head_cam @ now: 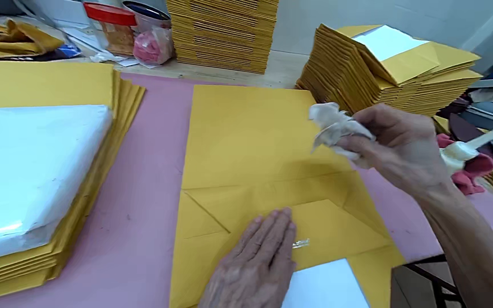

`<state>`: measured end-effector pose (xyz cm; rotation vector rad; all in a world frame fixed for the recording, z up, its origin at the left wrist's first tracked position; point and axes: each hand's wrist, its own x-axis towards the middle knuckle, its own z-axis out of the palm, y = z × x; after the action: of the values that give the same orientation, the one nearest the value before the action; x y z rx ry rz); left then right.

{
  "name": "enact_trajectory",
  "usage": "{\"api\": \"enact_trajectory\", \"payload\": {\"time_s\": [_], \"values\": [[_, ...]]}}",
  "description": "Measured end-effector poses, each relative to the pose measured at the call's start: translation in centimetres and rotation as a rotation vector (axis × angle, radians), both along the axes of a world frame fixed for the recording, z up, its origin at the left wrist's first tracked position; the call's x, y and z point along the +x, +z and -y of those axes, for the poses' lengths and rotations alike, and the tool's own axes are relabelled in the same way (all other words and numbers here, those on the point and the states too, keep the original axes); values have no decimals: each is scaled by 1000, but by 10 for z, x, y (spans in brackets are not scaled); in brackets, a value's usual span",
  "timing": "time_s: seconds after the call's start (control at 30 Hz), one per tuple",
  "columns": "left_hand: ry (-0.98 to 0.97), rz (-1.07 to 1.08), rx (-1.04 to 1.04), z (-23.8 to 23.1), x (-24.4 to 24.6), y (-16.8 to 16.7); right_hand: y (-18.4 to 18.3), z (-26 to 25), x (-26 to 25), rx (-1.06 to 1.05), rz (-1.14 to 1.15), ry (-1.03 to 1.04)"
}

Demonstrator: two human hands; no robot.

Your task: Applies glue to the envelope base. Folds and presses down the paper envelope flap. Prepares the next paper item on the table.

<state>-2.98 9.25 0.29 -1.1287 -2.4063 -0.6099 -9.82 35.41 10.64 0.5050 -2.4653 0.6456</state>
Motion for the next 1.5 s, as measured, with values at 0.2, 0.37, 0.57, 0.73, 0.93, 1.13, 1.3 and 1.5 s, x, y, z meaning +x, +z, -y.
{"api": "enact_trajectory", "payload": {"time_s": [0.2,0.37,0.57,0.73,0.93,1.13,1.3,1.5], "values": [[31,101,-129,3,-1,9,-21,19,54,402,48,-309],[35,196,-189,7,-3,14,-86,83,86,367,181,53],[26,209,-240,10,-6,15,-86,52,93,482,140,-79],[19,195,-244,10,-7,15,-81,37,95,492,150,-98],[5,218,-229,12,-8,17,-78,-6,99,444,-3,52],[-9,191,-224,13,-11,19,-68,-22,98,717,-379,214],[26,140,-190,10,-13,29,-30,-15,90,815,-611,215],[66,7,-19,13,-24,35,-26,37,135,311,-319,218]]}}
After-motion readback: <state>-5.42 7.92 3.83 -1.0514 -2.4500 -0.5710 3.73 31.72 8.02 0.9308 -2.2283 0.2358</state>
